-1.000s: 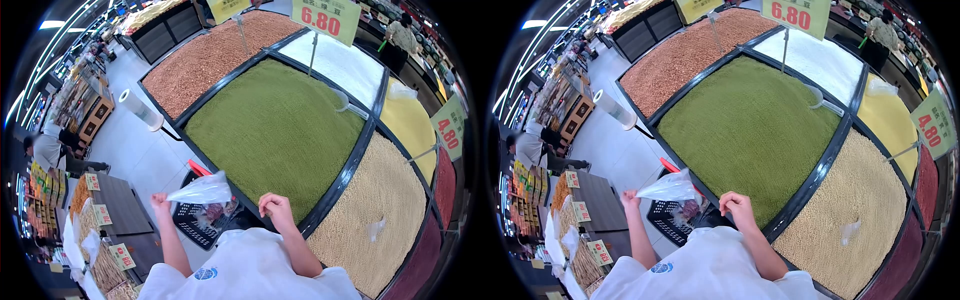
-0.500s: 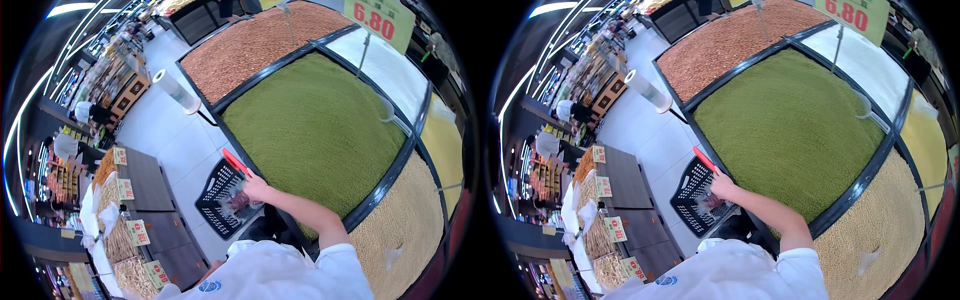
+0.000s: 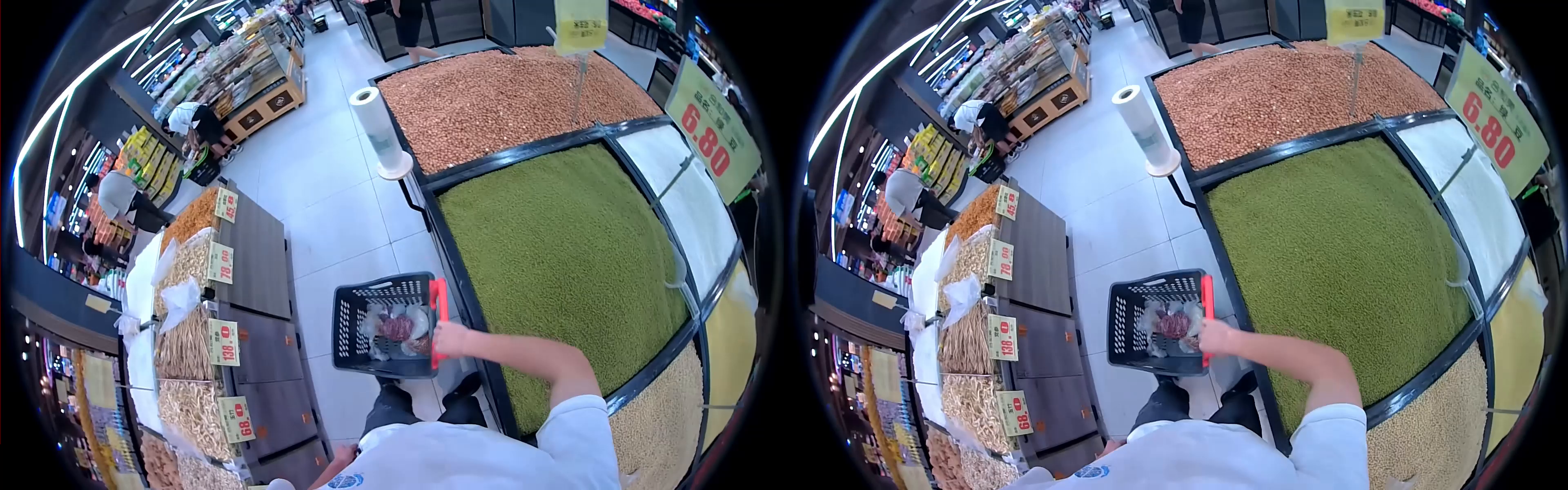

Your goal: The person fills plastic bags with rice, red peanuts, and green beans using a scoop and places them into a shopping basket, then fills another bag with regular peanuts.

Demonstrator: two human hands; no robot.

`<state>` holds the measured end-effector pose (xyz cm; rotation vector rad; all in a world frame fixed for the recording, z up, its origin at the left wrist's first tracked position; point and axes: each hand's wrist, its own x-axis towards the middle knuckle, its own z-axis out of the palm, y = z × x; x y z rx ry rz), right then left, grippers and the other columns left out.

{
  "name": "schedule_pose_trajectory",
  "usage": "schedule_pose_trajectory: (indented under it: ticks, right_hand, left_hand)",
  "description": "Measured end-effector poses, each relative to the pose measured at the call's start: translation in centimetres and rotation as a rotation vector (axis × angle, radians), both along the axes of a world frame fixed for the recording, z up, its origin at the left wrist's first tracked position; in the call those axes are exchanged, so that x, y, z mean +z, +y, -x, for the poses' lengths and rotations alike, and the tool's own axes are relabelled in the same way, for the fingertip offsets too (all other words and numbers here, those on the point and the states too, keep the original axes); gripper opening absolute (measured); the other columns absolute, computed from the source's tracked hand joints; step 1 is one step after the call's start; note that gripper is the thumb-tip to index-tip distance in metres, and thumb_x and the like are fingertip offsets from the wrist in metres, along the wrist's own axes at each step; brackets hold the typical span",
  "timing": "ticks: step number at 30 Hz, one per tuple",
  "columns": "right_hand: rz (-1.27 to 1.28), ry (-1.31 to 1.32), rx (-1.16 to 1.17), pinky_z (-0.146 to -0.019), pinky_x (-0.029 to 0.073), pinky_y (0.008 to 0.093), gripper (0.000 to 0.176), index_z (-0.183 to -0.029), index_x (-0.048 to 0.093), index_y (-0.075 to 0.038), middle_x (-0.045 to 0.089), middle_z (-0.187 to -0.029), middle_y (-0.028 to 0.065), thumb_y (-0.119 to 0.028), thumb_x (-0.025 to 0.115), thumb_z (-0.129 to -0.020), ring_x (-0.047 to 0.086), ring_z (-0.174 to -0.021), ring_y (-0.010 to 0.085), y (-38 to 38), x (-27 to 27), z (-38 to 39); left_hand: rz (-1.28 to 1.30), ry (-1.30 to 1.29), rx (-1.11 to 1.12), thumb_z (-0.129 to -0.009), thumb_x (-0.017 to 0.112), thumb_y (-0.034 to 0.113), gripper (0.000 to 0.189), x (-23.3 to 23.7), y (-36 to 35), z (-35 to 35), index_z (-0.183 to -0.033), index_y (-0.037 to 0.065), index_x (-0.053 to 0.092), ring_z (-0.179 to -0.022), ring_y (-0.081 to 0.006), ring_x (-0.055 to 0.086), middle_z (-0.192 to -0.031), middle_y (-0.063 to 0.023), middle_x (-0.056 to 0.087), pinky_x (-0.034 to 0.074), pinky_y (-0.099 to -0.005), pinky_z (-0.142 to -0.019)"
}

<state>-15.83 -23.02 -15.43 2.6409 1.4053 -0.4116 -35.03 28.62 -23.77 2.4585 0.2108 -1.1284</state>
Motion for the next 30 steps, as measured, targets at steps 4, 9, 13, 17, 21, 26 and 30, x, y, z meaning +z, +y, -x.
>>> schedule_pose_trajectory:
  ticks: [4, 9, 13, 17, 21, 26, 30]
  right_hand:
    - [-0.34, -0.09, 0.005, -0.081, 0.041, 0.0358, 0.026, -0.096, 0.064, -0.015, 0.063, -0.089, 0.0034, -0.028, 0.064, -0.073, 0.061, -0.09, 0.0199, 5.9, -0.3, 0.8]
    - [-0.262, 0.027, -0.396, -0.08, 0.043, 0.0374, 0.041, -0.094, 0.063, -0.013, 0.063, -0.092, 0.008, -0.043, 0.069, -0.068, 0.061, -0.093, 0.0237, 11.9, 1.0, -6.4]
    - [-0.238, 0.042, -0.524, -0.067, 0.048, 0.0372, 0.048, -0.074, 0.062, -0.01, 0.064, -0.072, 0.0058, -0.057, 0.069, -0.066, 0.065, -0.072, 0.0236, 15.5, -1.6, -7.8]
    - [-0.417, -0.185, -0.657, -0.056, 0.051, 0.0385, 0.052, -0.066, 0.063, -0.011, 0.061, -0.056, 0.0063, -0.063, 0.068, -0.065, 0.064, -0.053, 0.0239, 20.0, -2.4, -9.6]
    - [-0.352, -0.149, -0.786, -0.053, 0.05, 0.0377, 0.048, -0.066, 0.062, -0.011, 0.062, -0.057, 0.0064, -0.059, 0.068, -0.069, 0.064, -0.055, 0.024, 23.7, -0.8, -12.0]
    - [-0.219, -0.176, -0.952, -0.051, 0.049, 0.0366, 0.034, -0.064, 0.063, -0.012, 0.062, -0.058, 0.0058, -0.044, 0.07, -0.07, 0.063, -0.054, 0.0233, 25.3, -1.2, -16.0]
    - [-0.157, -0.197, -1.016, -0.05, 0.048, 0.0368, 0.031, -0.064, 0.064, -0.013, 0.061, -0.057, 0.0051, -0.042, 0.073, -0.067, 0.063, -0.052, 0.0227, 24.6, -1.3, -20.3]
  left_hand:
    - [0.128, 0.229, 0.659, -0.089, 0.056, 0.029, 0.042, -1.4, 2.1, 0.2, -0.058, 0.001, 0.056, -0.037, -0.0196, 0.048, -0.048, -0.0096, 0.049, 0.036, -0.0364, -0.036]
    - [0.221, -0.038, 0.18, -0.09, 0.055, 0.028, 0.036, -1.3, 7.7, -4.4, -0.067, 0.0, 0.059, -0.044, -0.0196, 0.051, -0.055, -0.0099, 0.055, 0.04, -0.0368, -0.041]
    - [0.183, -0.155, -0.178, -0.092, 0.049, 0.031, 0.035, -5.5, 14.0, -12.1, -0.08, 0.001, 0.062, -0.056, -0.0217, 0.058, -0.063, -0.0123, 0.058, 0.046, -0.0385, -0.051]
    - [0.039, 0.201, 0.19, -0.094, 0.045, 0.038, 0.044, -8.7, 18.2, -23.9, -0.076, 0.001, 0.061, -0.055, -0.0236, 0.06, -0.062, -0.0126, 0.058, 0.05, -0.0379, -0.056]
    - [0.242, -0.111, 0.37, -0.08, 0.059, 0.018, 0.027, -7.7, 18.6, -38.6, -0.059, 0.002, 0.053, -0.038, -0.0196, 0.047, -0.052, -0.0088, 0.051, 0.039, -0.0375, -0.036]
    - [0.347, -0.241, 0.359, -0.088, 0.057, 0.031, 0.033, -4.4, 15.3, -50.7, -0.069, 0.004, 0.058, -0.046, -0.0196, 0.052, -0.057, -0.0072, 0.055, 0.043, -0.0373, -0.047]
    - [0.455, -0.204, 0.471, -0.088, 0.059, 0.027, 0.029, -3.3, 12.7, -52.1, -0.069, 0.005, 0.056, -0.046, -0.0158, 0.049, -0.056, -0.0035, 0.052, 0.039, -0.0345, -0.042]
